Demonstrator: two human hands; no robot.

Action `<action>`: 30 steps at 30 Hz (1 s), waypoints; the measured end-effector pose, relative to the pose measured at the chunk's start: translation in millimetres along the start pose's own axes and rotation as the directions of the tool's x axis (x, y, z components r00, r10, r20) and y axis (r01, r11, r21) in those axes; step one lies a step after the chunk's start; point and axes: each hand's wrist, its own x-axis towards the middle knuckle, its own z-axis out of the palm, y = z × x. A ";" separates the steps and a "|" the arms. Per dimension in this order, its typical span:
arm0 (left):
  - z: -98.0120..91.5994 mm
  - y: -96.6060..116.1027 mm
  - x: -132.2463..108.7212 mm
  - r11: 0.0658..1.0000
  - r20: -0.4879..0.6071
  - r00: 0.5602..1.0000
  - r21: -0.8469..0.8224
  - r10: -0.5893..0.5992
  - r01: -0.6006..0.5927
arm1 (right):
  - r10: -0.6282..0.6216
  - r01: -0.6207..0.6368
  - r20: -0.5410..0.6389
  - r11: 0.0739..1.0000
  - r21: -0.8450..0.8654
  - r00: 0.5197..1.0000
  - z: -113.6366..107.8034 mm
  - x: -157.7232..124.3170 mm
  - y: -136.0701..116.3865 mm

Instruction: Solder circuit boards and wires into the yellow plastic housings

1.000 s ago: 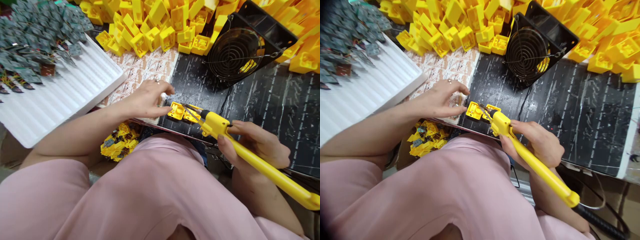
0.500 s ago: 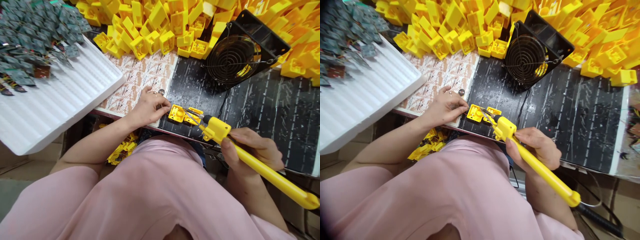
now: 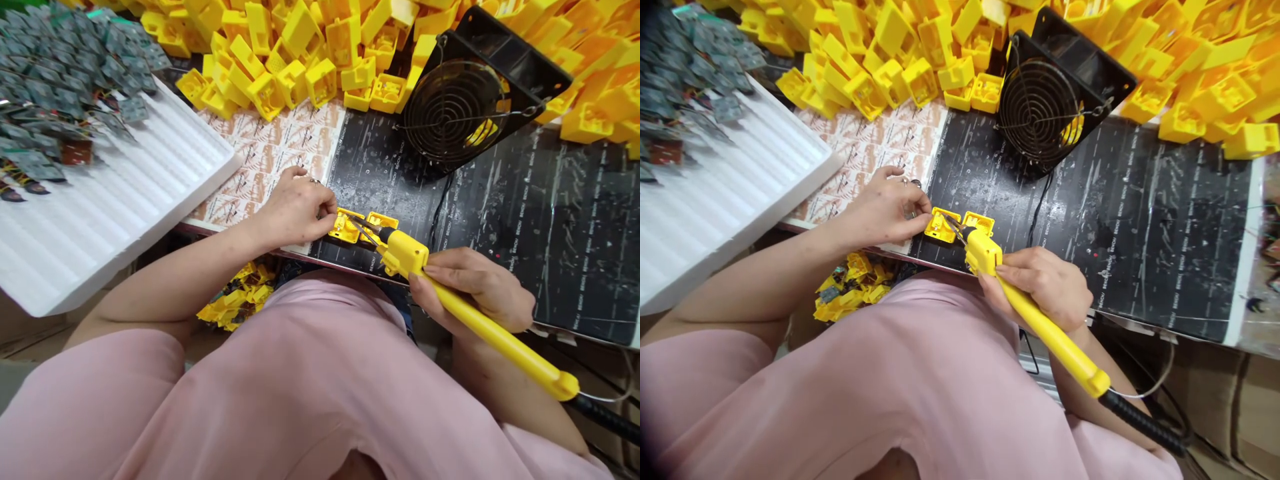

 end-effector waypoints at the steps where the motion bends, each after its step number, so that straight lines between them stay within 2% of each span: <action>1: -0.9 -0.2 1.5 1.000 0.018 1.000 -0.004 -0.003 0.003 | 0.001 -0.001 0.002 1.000 -0.004 1.000 0.4 2.0 -0.1; 9: -4.5 -0.9 10.2 1.000 0.075 0.997 0.019 0.007 -0.008 | -0.142 0.153 0.131 0.985 -0.078 0.981 -3.5 18.3 -0.8; 15: -6.5 1.6 12.3 0.999 0.106 0.994 0.049 -0.002 -0.004 | -0.016 0.021 0.074 0.997 -0.075 0.997 -7.8 17.8 -5.0; 20: -8.8 1.9 13.5 0.998 0.131 0.991 0.069 0.002 -0.011 | -0.123 0.128 0.090 0.990 -0.054 0.988 -0.6 19.5 1.5; 22: -9.7 2.2 14.2 0.997 0.151 0.988 0.075 -0.002 -0.009 | -0.101 0.104 0.093 0.994 -0.030 0.990 -1.3 19.0 2.9; 27: -11.2 2.6 15.0 0.995 0.174 0.985 0.096 -0.009 -0.008 | -0.013 0.013 0.011 0.999 -0.029 1.000 -9.2 12.5 2.9; 30: -11.6 1.6 15.1 0.995 0.175 0.985 0.099 0.004 -0.022 | -0.004 0.004 0.031 1.000 -0.010 1.000 -8.9 10.0 3.1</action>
